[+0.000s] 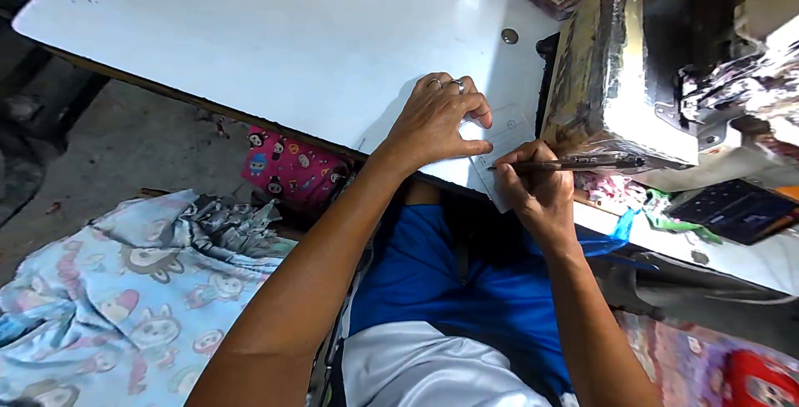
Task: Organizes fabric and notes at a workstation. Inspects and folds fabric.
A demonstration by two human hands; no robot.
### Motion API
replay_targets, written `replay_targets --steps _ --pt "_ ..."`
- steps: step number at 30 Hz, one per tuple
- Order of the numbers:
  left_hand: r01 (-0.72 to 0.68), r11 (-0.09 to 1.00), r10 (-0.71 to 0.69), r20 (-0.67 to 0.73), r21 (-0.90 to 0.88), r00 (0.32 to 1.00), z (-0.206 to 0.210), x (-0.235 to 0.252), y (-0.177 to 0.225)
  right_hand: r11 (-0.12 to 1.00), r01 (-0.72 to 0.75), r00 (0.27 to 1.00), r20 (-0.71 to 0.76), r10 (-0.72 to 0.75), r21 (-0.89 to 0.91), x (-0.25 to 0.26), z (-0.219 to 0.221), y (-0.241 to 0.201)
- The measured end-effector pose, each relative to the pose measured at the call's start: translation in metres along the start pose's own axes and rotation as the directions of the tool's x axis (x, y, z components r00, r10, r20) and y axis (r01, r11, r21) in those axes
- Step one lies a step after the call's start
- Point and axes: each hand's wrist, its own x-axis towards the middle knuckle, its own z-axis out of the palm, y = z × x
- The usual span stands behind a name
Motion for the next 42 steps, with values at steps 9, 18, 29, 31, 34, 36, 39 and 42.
replay_targets --steps 9,18,29,31,34,36,39,42 --pt "0.003 1.0 -0.003 -0.003 -0.004 1.0 -0.0002 -0.0004 0.0007 0.999 0.032 0.999 0.013 -0.031 -0.021 0.0001 0.0 0.0039" --pt "-0.005 1.0 0.005 -0.019 0.002 1.0 0.0013 -0.0009 0.0002 0.995 0.055 0.998 0.008 -0.054 -0.079 0.0002 -0.0002 0.0035" --pt "-0.005 1.0 0.005 -0.021 0.004 1.0 0.0013 -0.001 0.0001 0.998 0.031 0.999 -0.035 -0.033 -0.058 -0.0011 0.0015 0.005" --pt "-0.005 1.0 0.005 -0.017 0.008 1.0 0.0009 -0.0008 0.0002 0.997 0.035 0.999 -0.026 -0.037 -0.063 -0.0003 0.0014 0.0045" --pt "-0.001 1.0 0.001 -0.013 -0.003 1.0 0.0007 -0.0009 0.0001 0.997 0.039 0.999 -0.013 -0.04 -0.072 0.0006 0.0001 0.0037" --pt "-0.003 1.0 0.003 -0.019 -0.005 1.0 0.0015 -0.0007 -0.0004 0.997 0.036 0.999 -0.016 -0.038 -0.072 0.0007 -0.0001 0.004" --pt "-0.008 1.0 0.008 -0.024 0.002 1.0 0.0019 -0.0007 -0.0012 0.998 0.034 0.999 -0.008 -0.034 -0.052 0.0008 -0.0005 0.0042" --pt "-0.005 1.0 0.005 -0.022 -0.007 1.0 0.0014 -0.0005 -0.001 1.0 0.021 1.0 0.009 -0.02 -0.014 0.0008 -0.0027 0.0043"
